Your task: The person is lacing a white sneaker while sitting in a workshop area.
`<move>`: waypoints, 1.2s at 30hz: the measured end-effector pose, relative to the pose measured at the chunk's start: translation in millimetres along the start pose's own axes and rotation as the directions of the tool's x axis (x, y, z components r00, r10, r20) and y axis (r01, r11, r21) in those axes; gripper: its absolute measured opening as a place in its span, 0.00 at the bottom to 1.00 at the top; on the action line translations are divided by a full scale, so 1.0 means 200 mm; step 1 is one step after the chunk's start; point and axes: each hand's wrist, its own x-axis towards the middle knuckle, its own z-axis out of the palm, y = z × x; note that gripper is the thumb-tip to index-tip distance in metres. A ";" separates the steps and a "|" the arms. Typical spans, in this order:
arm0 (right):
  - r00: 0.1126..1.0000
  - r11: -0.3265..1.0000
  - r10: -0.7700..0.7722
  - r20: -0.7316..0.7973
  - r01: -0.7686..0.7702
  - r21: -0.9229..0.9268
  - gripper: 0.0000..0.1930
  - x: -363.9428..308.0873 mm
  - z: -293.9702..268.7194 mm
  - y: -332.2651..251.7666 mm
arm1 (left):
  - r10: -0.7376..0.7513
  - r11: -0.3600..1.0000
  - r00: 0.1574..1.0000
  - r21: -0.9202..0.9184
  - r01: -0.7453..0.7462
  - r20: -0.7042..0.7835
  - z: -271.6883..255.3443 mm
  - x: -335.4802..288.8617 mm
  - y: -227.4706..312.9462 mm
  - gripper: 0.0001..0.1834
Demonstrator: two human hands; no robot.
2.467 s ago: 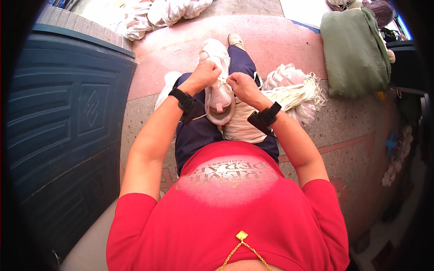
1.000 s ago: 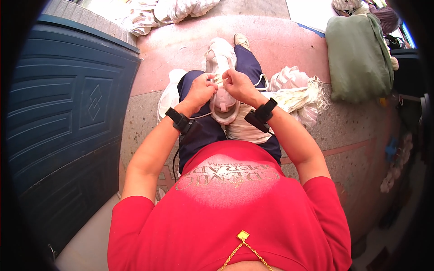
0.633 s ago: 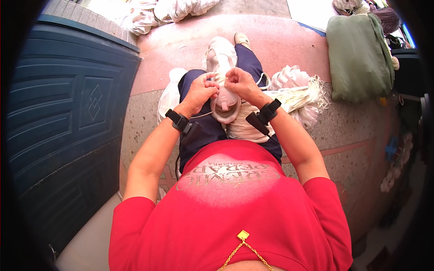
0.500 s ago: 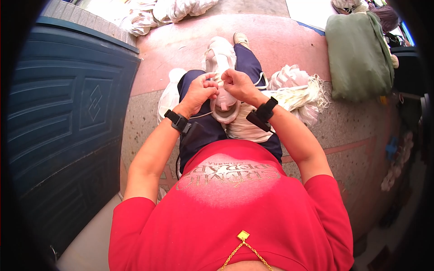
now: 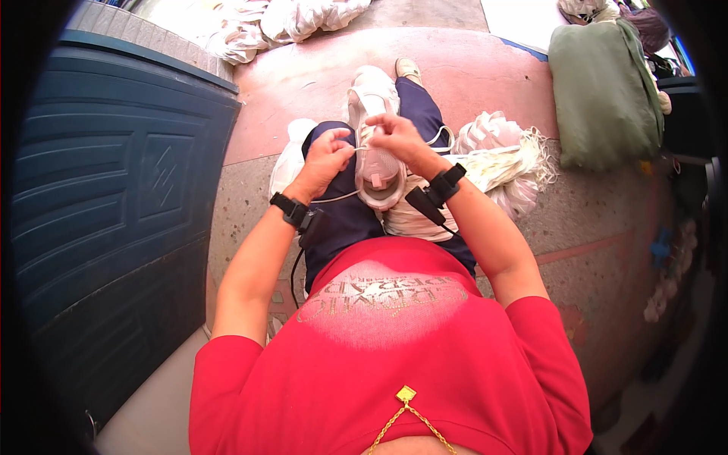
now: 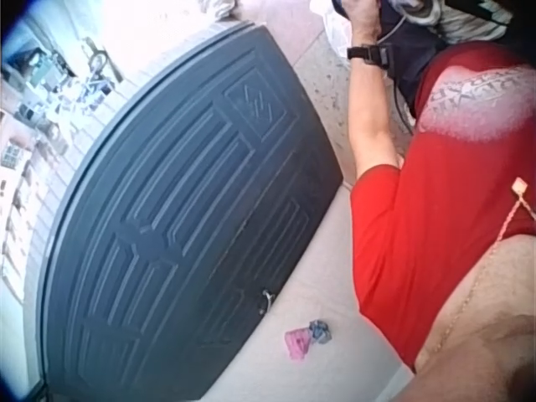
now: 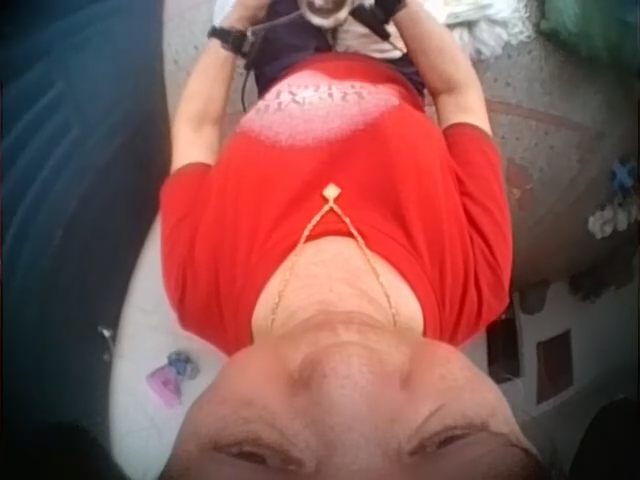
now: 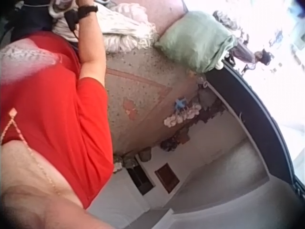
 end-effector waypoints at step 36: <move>0.983 0.844 -0.156 -0.100 0.080 -0.531 0.16 -0.22 -0.25 0.01 | 0.161 0.871 0.955 0.491 -0.019 -0.249 -0.12 -0.10 0.04 0.16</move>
